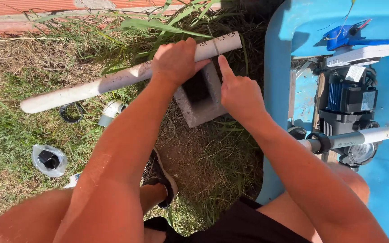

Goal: Repairing a pool pump system by cutting and connecting PVC pipes with sealant

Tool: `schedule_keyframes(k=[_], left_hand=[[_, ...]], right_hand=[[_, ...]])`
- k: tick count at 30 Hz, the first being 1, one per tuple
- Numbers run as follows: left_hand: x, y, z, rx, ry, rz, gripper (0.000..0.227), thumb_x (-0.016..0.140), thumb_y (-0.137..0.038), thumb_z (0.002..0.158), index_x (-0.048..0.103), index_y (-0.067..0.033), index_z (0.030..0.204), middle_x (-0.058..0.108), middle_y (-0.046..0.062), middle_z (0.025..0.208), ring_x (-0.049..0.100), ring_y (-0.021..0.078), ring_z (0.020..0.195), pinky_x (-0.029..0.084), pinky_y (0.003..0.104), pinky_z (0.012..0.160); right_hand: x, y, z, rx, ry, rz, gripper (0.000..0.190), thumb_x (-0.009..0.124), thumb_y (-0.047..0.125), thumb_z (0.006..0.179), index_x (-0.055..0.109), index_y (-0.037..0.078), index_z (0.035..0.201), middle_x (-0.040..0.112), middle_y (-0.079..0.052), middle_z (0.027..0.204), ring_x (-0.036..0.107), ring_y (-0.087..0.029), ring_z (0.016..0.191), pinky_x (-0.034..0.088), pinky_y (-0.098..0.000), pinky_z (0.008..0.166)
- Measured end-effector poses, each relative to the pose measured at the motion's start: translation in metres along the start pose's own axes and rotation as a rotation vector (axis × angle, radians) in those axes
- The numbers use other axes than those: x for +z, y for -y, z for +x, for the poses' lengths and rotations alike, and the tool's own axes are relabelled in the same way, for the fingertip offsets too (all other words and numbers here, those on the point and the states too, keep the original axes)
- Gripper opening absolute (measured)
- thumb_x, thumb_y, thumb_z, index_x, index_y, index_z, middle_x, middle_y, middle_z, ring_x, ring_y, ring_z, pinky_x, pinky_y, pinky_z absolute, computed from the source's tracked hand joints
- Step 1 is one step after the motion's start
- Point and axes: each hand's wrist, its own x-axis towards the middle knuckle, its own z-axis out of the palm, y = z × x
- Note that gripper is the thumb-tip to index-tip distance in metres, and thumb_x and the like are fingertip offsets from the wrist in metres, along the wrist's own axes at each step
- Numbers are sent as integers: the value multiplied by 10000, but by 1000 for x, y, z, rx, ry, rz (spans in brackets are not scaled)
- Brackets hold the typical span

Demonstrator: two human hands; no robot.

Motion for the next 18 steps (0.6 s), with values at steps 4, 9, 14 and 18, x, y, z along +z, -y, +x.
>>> schedule_keyframes(k=[4, 9, 14, 18], left_hand=[[10, 0, 10, 10, -95, 24, 570, 571, -663, 953, 529, -94, 968, 697, 127, 837, 678, 415, 722, 495, 520, 603], [-1, 0, 2, 61, -24, 18, 596, 618, -674, 930, 546, -89, 1020, 702, 127, 863, 678, 410, 712, 546, 545, 602], [-22, -8, -3, -42, 28, -53, 625, 545, -699, 957, 493, -81, 1036, 682, 149, 970, 653, 393, 854, 519, 555, 695], [-10, 0, -1, -24, -4, -44, 630, 569, -697, 954, 499, -74, 1021, 693, 136, 894, 677, 353, 779, 533, 507, 670]], right_hand=[[1, -4, 24, 66, 0, 75, 617, 499, 143, 963, 309, 122, 1550, 471, -114, 501, 413, -336, 409, 311, -483, 401], [-16, -6, -2, -36, 65, -2, 623, 543, 115, 935, 363, 116, 1532, 439, -53, 489, 357, -248, 378, 258, -418, 363], [-18, 0, 8, -22, 36, 0, 631, 529, 111, 939, 328, 94, 1538, 471, -58, 513, 407, -267, 402, 288, -432, 371], [-20, -6, 2, -55, 14, -18, 611, 547, 110, 928, 387, 101, 1518, 445, -66, 487, 396, -283, 405, 291, -438, 368]])
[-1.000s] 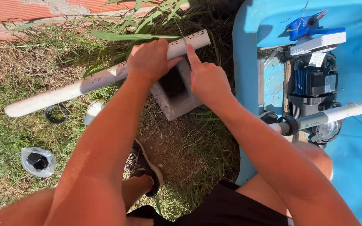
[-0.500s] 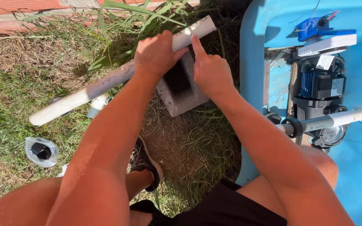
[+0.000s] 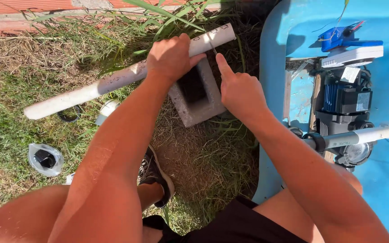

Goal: Repairing a pool pump system by cutting and connecting PVC pipes with sealant

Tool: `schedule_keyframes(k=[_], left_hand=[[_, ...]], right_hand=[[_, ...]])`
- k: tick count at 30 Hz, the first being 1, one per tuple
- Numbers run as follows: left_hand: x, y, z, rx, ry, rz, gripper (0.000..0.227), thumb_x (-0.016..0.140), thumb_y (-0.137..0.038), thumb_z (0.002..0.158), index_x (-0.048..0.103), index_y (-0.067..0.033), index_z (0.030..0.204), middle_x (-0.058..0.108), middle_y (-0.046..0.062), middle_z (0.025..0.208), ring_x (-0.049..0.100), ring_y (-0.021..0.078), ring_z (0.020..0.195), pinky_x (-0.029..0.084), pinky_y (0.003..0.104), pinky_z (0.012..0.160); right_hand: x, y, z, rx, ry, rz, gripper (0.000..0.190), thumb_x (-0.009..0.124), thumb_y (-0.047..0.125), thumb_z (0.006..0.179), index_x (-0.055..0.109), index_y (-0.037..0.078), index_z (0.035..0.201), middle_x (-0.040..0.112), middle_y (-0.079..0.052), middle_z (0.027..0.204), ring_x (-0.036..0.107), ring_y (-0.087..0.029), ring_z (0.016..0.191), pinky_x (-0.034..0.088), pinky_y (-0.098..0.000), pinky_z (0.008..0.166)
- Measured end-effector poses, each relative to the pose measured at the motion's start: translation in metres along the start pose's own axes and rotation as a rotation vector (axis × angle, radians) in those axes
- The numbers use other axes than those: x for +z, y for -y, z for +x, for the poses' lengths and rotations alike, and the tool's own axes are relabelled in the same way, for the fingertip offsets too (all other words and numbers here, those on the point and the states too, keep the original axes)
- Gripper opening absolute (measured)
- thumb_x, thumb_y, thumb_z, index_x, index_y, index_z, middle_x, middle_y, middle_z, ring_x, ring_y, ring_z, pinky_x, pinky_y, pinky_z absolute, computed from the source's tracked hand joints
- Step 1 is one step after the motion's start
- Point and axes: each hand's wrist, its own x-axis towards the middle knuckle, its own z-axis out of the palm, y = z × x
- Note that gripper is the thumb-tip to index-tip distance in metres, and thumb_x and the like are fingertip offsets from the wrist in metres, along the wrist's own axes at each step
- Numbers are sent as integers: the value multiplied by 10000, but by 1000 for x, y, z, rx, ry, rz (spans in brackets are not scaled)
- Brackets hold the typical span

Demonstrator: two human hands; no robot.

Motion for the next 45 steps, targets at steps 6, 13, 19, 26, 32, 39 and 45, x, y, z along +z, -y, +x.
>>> schedule_keyframes(k=[6, 13, 19, 26, 32, 39, 45], left_hand=[[15, 6, 7, 53, -73, 87, 623, 550, -707, 952, 527, -86, 995, 703, 151, 880, 679, 423, 765, 493, 517, 654], [5, 1, 3, 49, -33, 23, 552, 622, -618, 943, 509, -82, 1008, 691, 168, 926, 669, 424, 784, 505, 542, 670], [6, 11, 2, 11, -15, -2, 563, 598, -644, 937, 546, -88, 1009, 691, 163, 888, 660, 441, 726, 518, 553, 611], [2, 1, -1, -1, 17, -11, 547, 601, -630, 947, 531, -94, 1032, 690, 126, 912, 668, 362, 759, 527, 503, 616], [-7, -10, -4, 0, 36, -17, 555, 595, -640, 945, 501, -98, 1022, 675, 136, 947, 648, 401, 800, 512, 544, 622], [-3, -6, 1, -57, -2, -35, 632, 543, -689, 947, 472, -78, 1093, 700, 134, 1010, 672, 381, 845, 543, 571, 607], [8, 0, 3, 56, -44, 38, 567, 604, -649, 938, 529, -91, 1008, 691, 155, 883, 674, 422, 727, 527, 532, 612]], right_hand=[[1, 2, -1, 10, 25, -63, 593, 531, 153, 955, 372, 128, 1526, 492, -41, 509, 463, -269, 418, 342, -439, 372], [-15, 11, 58, 135, 131, 96, 589, 456, 120, 963, 334, 134, 1540, 500, -141, 545, 412, -312, 422, 278, -462, 390], [-11, 12, 42, 11, 135, 43, 603, 489, 137, 962, 337, 118, 1544, 467, -136, 482, 390, -328, 376, 257, -487, 364], [-33, 13, 31, 32, 205, 38, 556, 452, 163, 997, 331, 102, 1537, 493, -116, 501, 396, -287, 400, 276, -454, 370], [-26, 8, 40, 99, 172, 85, 548, 441, 155, 1001, 334, 144, 1539, 467, -143, 511, 363, -302, 397, 255, -466, 381], [-36, 11, 44, 155, 173, 167, 467, 435, 248, 1041, 411, 180, 1502, 468, -162, 534, 322, -327, 389, 239, -513, 384], [-37, 10, 35, 140, 195, 23, 485, 411, 248, 1015, 438, 205, 1497, 568, -200, 566, 509, -407, 454, 361, -512, 399]])
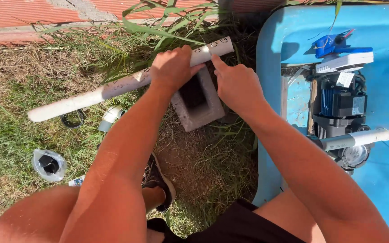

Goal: Repairing a pool pump system by cutting and connecting PVC pipes with sealant

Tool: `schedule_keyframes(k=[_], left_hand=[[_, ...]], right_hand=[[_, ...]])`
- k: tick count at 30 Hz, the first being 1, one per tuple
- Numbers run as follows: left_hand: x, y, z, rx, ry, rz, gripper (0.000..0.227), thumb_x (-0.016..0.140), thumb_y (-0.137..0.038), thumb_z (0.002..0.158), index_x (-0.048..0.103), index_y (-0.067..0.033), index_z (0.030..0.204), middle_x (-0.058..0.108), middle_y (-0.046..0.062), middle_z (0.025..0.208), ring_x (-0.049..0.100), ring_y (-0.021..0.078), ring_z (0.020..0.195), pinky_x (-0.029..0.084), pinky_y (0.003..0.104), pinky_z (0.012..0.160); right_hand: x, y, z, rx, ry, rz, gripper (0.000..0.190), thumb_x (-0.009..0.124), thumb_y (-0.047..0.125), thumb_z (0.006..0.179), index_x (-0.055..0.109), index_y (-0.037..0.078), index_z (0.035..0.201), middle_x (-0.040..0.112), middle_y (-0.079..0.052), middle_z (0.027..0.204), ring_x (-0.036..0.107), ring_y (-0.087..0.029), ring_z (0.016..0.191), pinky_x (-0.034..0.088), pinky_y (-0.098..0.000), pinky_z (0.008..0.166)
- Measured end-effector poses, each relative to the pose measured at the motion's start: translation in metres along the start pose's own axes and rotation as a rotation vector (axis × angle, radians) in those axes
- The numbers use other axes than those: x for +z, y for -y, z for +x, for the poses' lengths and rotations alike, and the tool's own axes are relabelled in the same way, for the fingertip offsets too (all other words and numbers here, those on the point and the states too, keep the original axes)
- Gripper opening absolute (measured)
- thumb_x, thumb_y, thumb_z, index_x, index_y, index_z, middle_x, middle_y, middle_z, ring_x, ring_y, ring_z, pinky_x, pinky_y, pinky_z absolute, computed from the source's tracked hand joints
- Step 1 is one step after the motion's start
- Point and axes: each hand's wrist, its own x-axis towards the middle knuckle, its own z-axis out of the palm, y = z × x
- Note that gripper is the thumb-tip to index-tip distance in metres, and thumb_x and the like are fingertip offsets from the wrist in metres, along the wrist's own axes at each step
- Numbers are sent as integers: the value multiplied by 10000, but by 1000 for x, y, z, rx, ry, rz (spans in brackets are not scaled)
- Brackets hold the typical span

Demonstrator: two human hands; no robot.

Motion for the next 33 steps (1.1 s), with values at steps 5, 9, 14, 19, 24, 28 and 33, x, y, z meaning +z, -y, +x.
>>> schedule_keyframes(k=[5, 9, 14, 19, 24, 28, 33], left_hand=[[2, 2, -4, 91, -214, 122, 558, 641, -657, 844, 522, -118, 929, 662, 77, 775, 715, 361, 733, 548, 511, 646], [27, 8, 5, 45, -148, 90, 590, 605, -686, 913, 557, -101, 971, 681, 101, 799, 677, 397, 642, 520, 502, 532], [20, 4, 5, 32, -80, 26, 563, 620, -655, 914, 526, -107, 1006, 672, 126, 895, 667, 418, 747, 499, 546, 551], [2, 7, -5, -38, -15, -4, 574, 590, -674, 928, 531, -109, 1010, 689, 126, 913, 673, 384, 752, 531, 517, 541], [-2, -4, -7, -59, 7, 15, 593, 529, -677, 975, 504, -85, 1011, 695, 125, 860, 669, 349, 686, 515, 480, 589], [-11, -9, -9, -155, 100, -149, 580, 558, -657, 938, 461, -109, 1101, 667, 127, 1091, 634, 385, 961, 524, 614, 677], [-20, -14, -10, -121, 117, -9, 628, 525, -712, 939, 498, -100, 1077, 681, 137, 1040, 657, 423, 915, 529, 578, 674]], right_hand=[[-3, 2, 26, -126, -138, 114, 405, 414, 142, 1039, 488, 39, 1423, 614, -139, 585, 537, -187, 424, 374, -289, 321], [2, 1, 1, -29, 12, 70, 526, 419, 195, 1008, 382, 176, 1532, 460, -152, 474, 362, -326, 362, 266, -478, 371], [12, -1, 14, -31, -58, 78, 500, 439, 211, 1016, 412, 127, 1509, 512, -184, 544, 413, -354, 409, 302, -496, 378], [15, 4, 4, -41, -81, 112, 507, 483, 184, 988, 463, 130, 1491, 511, -175, 483, 419, -345, 376, 321, -479, 367], [7, -3, -15, -73, -107, 42, 478, 465, 210, 997, 476, 155, 1472, 532, -138, 500, 456, -355, 411, 333, -496, 386], [24, -4, -4, -51, -223, 38, 441, 512, 222, 974, 556, 169, 1409, 578, -174, 550, 524, -424, 438, 367, -526, 388], [42, -15, -21, -110, -196, -26, 529, 512, 169, 980, 422, 162, 1500, 507, -80, 564, 436, -298, 410, 325, -453, 361]])
